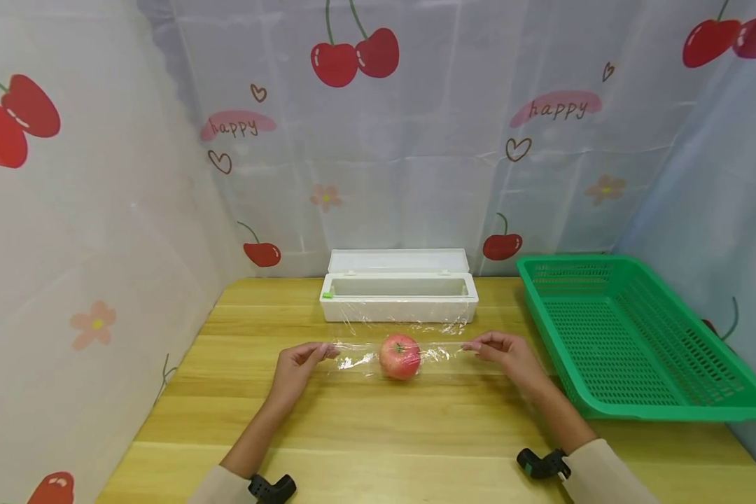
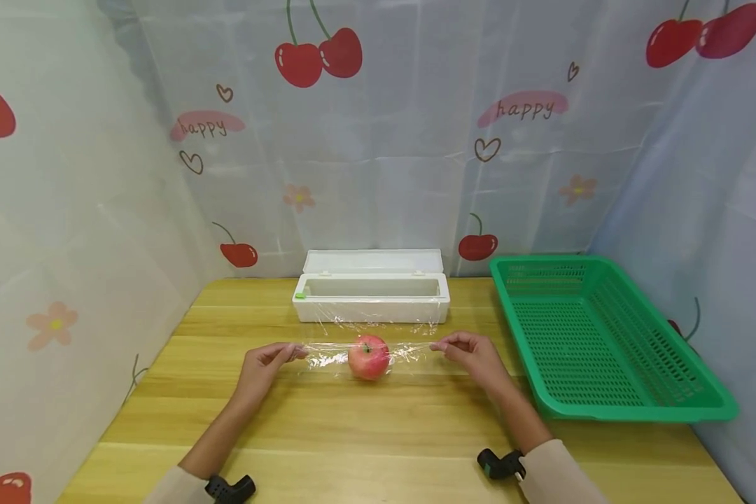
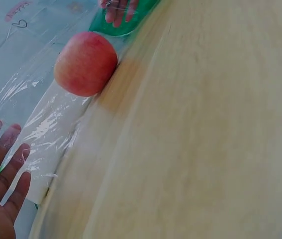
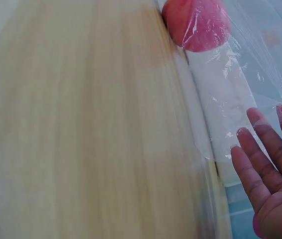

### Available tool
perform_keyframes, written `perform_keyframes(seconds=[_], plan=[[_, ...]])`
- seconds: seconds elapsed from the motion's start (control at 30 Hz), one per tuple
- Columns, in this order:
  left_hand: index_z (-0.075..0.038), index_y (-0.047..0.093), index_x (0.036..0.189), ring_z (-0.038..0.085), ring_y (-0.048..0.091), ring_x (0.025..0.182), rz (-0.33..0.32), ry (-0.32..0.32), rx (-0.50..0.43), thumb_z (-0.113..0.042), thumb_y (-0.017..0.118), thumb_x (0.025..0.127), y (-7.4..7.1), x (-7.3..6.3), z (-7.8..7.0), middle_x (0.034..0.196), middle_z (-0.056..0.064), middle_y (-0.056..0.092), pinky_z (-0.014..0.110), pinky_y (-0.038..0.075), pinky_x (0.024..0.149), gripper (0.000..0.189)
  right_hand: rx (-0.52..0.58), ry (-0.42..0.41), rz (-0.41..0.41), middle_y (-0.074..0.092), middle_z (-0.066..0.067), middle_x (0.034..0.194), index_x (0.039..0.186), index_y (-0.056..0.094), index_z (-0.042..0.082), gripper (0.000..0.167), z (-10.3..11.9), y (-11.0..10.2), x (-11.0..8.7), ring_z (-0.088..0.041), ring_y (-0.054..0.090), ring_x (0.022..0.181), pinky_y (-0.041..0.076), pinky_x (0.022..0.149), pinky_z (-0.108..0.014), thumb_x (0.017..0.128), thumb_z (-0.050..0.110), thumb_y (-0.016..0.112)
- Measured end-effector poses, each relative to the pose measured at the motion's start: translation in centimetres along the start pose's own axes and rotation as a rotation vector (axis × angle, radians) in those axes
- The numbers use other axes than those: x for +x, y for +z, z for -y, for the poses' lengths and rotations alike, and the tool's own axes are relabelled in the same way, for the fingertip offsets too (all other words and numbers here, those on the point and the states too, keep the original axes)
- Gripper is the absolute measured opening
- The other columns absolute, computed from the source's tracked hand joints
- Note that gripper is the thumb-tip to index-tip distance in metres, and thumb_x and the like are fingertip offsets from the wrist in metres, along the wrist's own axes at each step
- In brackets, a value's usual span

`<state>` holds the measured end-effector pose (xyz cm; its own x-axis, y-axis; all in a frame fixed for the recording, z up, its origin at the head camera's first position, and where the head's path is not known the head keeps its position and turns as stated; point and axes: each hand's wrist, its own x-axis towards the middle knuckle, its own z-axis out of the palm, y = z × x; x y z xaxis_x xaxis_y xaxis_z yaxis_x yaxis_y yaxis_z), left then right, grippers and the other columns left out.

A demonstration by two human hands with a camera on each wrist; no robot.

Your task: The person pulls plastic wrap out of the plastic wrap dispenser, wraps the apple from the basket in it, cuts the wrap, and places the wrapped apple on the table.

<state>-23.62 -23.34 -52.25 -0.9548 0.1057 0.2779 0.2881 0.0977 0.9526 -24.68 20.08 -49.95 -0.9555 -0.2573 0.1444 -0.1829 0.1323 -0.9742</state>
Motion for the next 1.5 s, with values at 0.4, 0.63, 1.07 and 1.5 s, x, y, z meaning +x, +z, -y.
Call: perform_keyframes(seconds=[0.4, 0.63, 1.07, 1.5], plan=[[0.006, 0.074, 0.107, 0.028, 0.075, 0.084, -0.001, -0.027, -0.079, -0.024, 0.063, 0.103, 0.4, 0.8, 0.9, 0.099, 0.02, 0.075, 0.043, 0.062, 0.078, 0.032, 0.132, 0.116, -0.068, 0.076, -0.019, 0.091, 0.108, 0.063, -0.021, 0.028, -0.8, 0.6, 1.4, -0.022, 0.076, 0.081, 0.062, 0.077, -0.04, 0.098, 0.005, 0.065], [0.009, 0.072, 0.109, 0.024, 0.075, 0.078, 0.001, -0.086, -0.14, -0.026, 0.066, 0.101, 0.4, 1.1, 1.0, 0.099, 0.027, 0.073, 0.038, 0.063, 0.073, 0.037, 0.175, 0.137, -0.096, 0.076, -0.016, 0.084, 0.119, 0.057, -0.025, 0.031, -1.4, 0.6, 1.5, -0.018, 0.075, 0.073, 0.062, 0.066, -0.028, 0.097, -0.003, 0.061], [0.017, 0.068, 0.106, 0.022, 0.074, 0.072, -0.005, -0.13, -0.191, -0.018, 0.066, 0.1, 0.3, 0.7, 1.3, 0.086, 0.017, 0.075, 0.038, 0.063, 0.071, 0.036, 0.186, 0.189, -0.105, 0.075, -0.012, 0.084, 0.118, 0.058, -0.025, 0.03, -2.0, 1.0, 1.6, -0.014, 0.072, 0.073, 0.061, 0.067, -0.027, 0.097, -0.003, 0.061], [0.018, 0.069, 0.102, 0.018, 0.071, 0.068, -0.005, -0.182, -0.169, -0.011, 0.065, 0.1, 0.4, 0.5, 1.9, 0.082, 0.017, 0.074, 0.035, 0.063, 0.064, 0.029, 0.18, 0.216, -0.086, 0.075, -0.018, 0.084, 0.112, 0.058, -0.027, 0.027, -2.2, 1.1, 1.4, -0.017, 0.073, 0.071, 0.062, 0.066, -0.03, 0.096, -0.006, 0.061]])
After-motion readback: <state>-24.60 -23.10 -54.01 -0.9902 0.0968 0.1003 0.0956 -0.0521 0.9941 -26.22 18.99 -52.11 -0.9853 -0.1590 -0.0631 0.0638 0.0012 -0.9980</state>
